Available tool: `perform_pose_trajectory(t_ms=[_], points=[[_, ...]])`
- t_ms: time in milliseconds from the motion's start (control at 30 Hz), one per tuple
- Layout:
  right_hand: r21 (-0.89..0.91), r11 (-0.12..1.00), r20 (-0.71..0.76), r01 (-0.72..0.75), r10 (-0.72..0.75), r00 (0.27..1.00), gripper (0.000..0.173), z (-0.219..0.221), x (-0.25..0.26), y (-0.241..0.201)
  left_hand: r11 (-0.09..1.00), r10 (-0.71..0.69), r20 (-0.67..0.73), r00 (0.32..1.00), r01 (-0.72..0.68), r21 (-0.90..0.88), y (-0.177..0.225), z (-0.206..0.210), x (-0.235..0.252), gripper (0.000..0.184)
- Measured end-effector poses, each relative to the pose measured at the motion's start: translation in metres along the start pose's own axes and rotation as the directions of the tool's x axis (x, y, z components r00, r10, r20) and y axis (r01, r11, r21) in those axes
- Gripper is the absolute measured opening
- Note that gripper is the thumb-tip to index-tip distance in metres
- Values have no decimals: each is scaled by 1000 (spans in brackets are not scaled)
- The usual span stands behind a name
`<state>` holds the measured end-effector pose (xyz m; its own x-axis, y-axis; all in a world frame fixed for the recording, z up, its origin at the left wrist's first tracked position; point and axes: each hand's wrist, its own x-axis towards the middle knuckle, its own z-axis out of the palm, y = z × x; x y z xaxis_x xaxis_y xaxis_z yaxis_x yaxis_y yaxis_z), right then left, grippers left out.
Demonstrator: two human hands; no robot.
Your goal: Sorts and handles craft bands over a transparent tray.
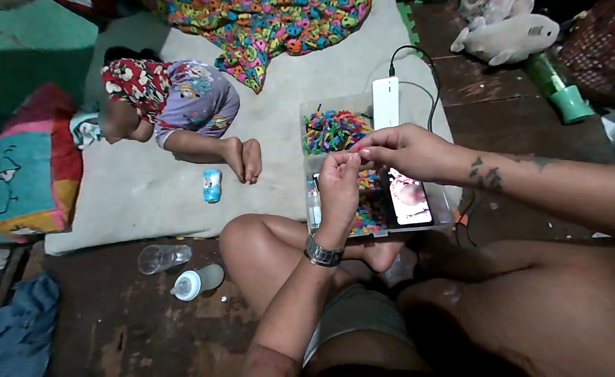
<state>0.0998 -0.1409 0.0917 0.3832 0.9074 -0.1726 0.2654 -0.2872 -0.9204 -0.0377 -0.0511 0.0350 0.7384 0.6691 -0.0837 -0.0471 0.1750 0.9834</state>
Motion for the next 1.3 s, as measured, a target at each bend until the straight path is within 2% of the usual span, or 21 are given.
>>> perform_pose_trajectory(t_ms=[133,233,300,400,500,600,800,900,967,1033,1133,1233,1300], points=[[-161,984,-13,70,-73,997,20,-6,1,-1,993,-48,42,998,52,-104,5,0,1,14],[-141,988,97,62,-49,994,23,-9,1,-5,985,-63,94,994,78,-157,10,-3,2,17],[-55,998,156,-29,37,987,25,-10,0,-12,995,-33,95,995,42,-91,10,-6,3,18],[25,989,165,-143,137,977,26,-10,0,-17,981,65,58,996,-75,180,11,-10,2,19],[83,973,169,-216,200,965,25,-9,0,-16,951,147,52,988,-156,268,8,-12,3,19],[70,967,194,-244,227,954,23,-8,0,-16,931,138,37,990,-143,336,6,-17,4,21],[-133,972,355,-196,231,906,23,-12,-3,-25,942,117,46,992,-126,310,-2,-24,7,21],[-154,974,449,-166,219,866,26,-18,-1,-23,966,72,101,992,-95,241,0,-20,9,22],[-146,968,488,-202,248,837,25,-21,-1,-22,972,38,152,988,-72,224,0,-20,10,23],[-74,955,418,-289,293,860,25,-20,-2,-20,974,-3,152,988,-31,226,2,-24,13,23],[50,929,212,-367,349,913,22,-16,0,-13,964,-54,8,999,50,261,8,-32,28,26],[91,917,123,-388,376,918,22,-16,2,-15,963,-54,-237,970,114,246,7,-28,69,25],[129,917,110,-377,365,925,21,-18,3,-15,978,-100,-335,937,155,141,2,-29,95,27]])
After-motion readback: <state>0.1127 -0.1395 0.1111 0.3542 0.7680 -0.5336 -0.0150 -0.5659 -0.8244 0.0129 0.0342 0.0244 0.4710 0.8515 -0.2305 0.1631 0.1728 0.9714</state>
